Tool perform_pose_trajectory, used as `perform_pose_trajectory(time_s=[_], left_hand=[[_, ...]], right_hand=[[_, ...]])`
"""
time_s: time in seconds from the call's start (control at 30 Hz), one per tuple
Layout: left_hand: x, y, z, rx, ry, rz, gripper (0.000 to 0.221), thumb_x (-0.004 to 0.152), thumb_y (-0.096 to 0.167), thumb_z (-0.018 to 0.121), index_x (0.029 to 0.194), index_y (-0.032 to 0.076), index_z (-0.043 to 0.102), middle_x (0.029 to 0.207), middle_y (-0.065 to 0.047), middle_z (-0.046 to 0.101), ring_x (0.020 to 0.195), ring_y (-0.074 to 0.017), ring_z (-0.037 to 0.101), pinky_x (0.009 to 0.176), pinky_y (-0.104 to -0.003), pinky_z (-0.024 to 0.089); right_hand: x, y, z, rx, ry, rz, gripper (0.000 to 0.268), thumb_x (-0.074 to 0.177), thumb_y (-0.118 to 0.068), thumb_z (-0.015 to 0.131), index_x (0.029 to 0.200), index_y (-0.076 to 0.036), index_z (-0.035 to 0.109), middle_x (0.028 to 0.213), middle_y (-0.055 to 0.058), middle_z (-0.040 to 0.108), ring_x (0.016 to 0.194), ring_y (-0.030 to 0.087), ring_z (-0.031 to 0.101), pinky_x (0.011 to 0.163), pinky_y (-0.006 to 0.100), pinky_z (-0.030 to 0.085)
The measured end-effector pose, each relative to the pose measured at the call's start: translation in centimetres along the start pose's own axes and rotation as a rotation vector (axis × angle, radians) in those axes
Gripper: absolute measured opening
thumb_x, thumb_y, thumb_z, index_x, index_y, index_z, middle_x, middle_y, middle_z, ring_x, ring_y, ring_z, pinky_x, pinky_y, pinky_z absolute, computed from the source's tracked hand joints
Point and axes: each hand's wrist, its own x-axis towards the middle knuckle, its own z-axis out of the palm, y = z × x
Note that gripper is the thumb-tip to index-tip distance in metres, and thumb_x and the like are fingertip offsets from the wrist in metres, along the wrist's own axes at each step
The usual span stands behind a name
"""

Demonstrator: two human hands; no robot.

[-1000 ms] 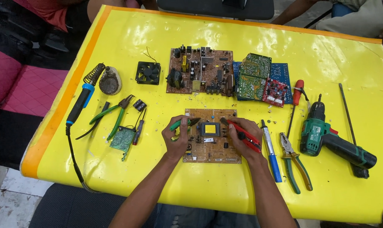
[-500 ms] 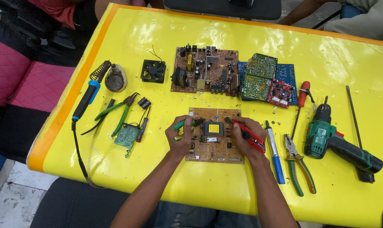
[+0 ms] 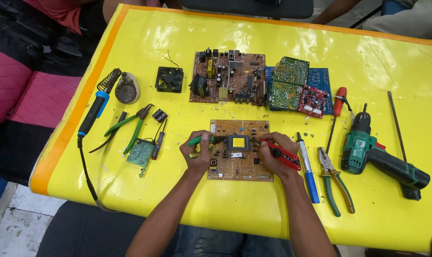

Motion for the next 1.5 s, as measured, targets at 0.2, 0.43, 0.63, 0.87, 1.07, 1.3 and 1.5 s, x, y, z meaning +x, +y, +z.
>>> perform_pose_trajectory(time_s=[0.2,0.43,0.63,0.87,1.07,1.3,1.5], left_hand=[[-0.3,-2.0,-1.4,-0.092,0.058,-0.13,0.027,0.115,0.015,0.049,0.107,0.005,0.073,0.092,-0.017,0.08,0.092,-0.0273,0.08,0.081,-0.045,0.067],[-0.4,0.9,-4.2,-0.03,-0.057,-0.185,0.019,0.113,0.017,0.057,0.113,0.005,0.071,0.104,-0.018,0.08,0.103,-0.0304,0.079,0.089,-0.048,0.066],[-1.1,1.7,-3.6,-0.012,-0.179,-0.1,0.015,0.11,0.012,0.061,0.117,0.006,0.073,0.104,-0.016,0.08,0.102,-0.028,0.079,0.085,-0.044,0.067],[-1.0,4.2,-4.1,0.097,-0.283,0.031,0.016,0.106,0.009,0.067,0.121,0.006,0.071,0.11,-0.017,0.076,0.108,-0.0383,0.076,0.093,-0.05,0.064],[-1.3,3.1,-6.6,0.254,-0.304,0.176,0.021,0.098,0.006,0.077,0.119,0.005,0.075,0.109,-0.014,0.078,0.109,-0.0382,0.077,0.094,-0.048,0.064],[1.8,1.1,-9.4,0.472,-0.21,0.316,0.021,0.101,0.004,0.073,0.122,0.005,0.076,0.113,-0.015,0.076,0.113,-0.0382,0.075,0.098,-0.05,0.062],[1.8,-0.2,-12.0,0.807,-0.645,0.101,0.039,0.099,0.012,0.074,0.138,0.013,0.069,0.146,-0.015,0.065,0.145,-0.037,0.055,0.123,-0.058,0.039]], right_hand=[[0.0,-1.0,-1.9,0.013,-0.007,-0.058,0.014,0.09,-0.015,0.069,0.1,-0.013,0.079,0.081,0.01,0.075,0.075,0.03,0.071,0.074,0.04,0.056],[-1.3,-2.4,-1.9,-0.076,-0.119,-0.115,0.015,0.091,-0.015,0.073,0.105,-0.012,0.079,0.088,0.013,0.077,0.081,0.037,0.073,0.078,0.045,0.058],[-1.6,-2.4,-1.3,-0.122,-0.074,-0.247,0.016,0.091,-0.012,0.075,0.106,-0.011,0.079,0.09,0.012,0.077,0.084,0.034,0.074,0.081,0.04,0.058],[-2.1,-2.9,-1.1,-0.099,-0.031,-0.21,0.018,0.095,-0.013,0.073,0.113,-0.008,0.077,0.097,0.014,0.076,0.091,0.035,0.074,0.084,0.044,0.056],[-2.3,-2.7,-0.8,-0.153,-0.034,-0.243,0.027,0.096,-0.019,0.078,0.12,-0.008,0.075,0.103,0.013,0.075,0.101,0.035,0.072,0.089,0.044,0.054],[-0.5,-11.8,-2.0,0.362,-0.045,0.701,0.036,0.101,-0.025,0.066,0.127,0.001,0.064,0.125,0.028,0.059,0.123,0.036,0.061,0.111,0.048,0.043],[-2.9,-2.6,-1.1,-0.442,-0.197,-0.002,0.052,0.096,-0.014,0.073,0.146,-0.021,0.058,0.12,0.022,0.055,0.126,0.048,0.059,0.113,0.054,0.043]])
